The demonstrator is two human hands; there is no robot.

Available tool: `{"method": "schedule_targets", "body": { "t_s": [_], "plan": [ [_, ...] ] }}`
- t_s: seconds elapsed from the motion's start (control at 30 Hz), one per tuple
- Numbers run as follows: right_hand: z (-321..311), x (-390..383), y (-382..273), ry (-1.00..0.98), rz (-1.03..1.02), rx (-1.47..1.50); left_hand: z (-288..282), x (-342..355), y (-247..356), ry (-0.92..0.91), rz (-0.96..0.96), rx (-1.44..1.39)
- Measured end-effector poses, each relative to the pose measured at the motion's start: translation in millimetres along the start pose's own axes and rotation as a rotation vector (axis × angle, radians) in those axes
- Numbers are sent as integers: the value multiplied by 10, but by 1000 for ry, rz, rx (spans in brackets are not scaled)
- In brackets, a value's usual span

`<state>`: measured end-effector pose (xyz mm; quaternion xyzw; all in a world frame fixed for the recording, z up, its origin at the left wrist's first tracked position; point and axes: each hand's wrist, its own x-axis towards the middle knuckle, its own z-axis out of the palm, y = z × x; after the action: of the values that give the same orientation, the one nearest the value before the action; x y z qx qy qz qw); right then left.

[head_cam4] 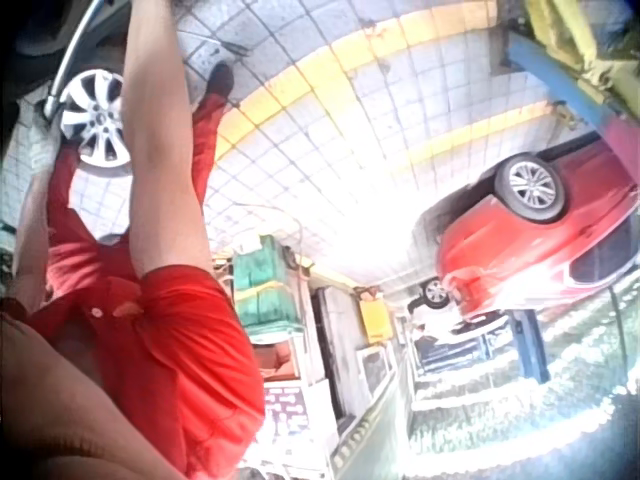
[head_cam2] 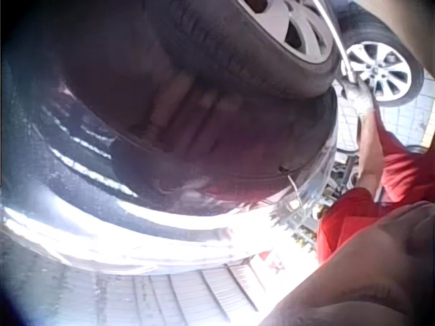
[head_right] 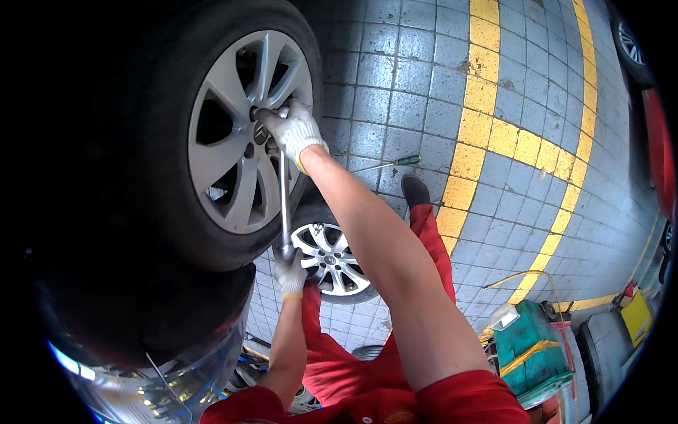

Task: The person uses a lug wrench to loosen and remove the lug nuts from a car tire. After removing the nuts, the person detaches the tire from the vehicle and places it on the floor. The person then proceeds to remove the lug nuts from the detached tire.

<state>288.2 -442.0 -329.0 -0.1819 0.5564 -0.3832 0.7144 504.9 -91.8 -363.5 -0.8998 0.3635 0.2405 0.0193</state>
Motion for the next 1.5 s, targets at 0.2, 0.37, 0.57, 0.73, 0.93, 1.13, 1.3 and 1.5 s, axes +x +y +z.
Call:
{"method": "schedule_targets", "body": {
  "t_s": [0.2, 0.37, 0.57, 0.73, 0.93, 1.13, 1.3, 1.5],
  "plan": [
    [-34, -51, 89, -29, -329, -293, 1503, 1560, 1047, -486, -46, 20],
    [-249, -51, 34, 12, -240, -194, 1291, 1185, 1239, -465, 8, -82],
    [-518, -20, 322, 57, 20, 196, 302, 261, 549, -488, 9, 31],
    [-248, 74, 370, -17, 123, 307, -452, -215, 212, -425, -11, 64],
    [-119, 234, 299, -10, 240, 457, -1722, -721, 1084, -283, 15, 398],
    [-66, 286, 253, 13, 366, 475, -2501, -1094, 1785, -156, 179, 506],
    [86, 285, 409, 156, 233, 351, -1077, -503, 421, -17, 79, 359],
    [181, 268, 373, 281, 202, 326, -861, -381, 319, 33, 63, 254]
  ]
}}
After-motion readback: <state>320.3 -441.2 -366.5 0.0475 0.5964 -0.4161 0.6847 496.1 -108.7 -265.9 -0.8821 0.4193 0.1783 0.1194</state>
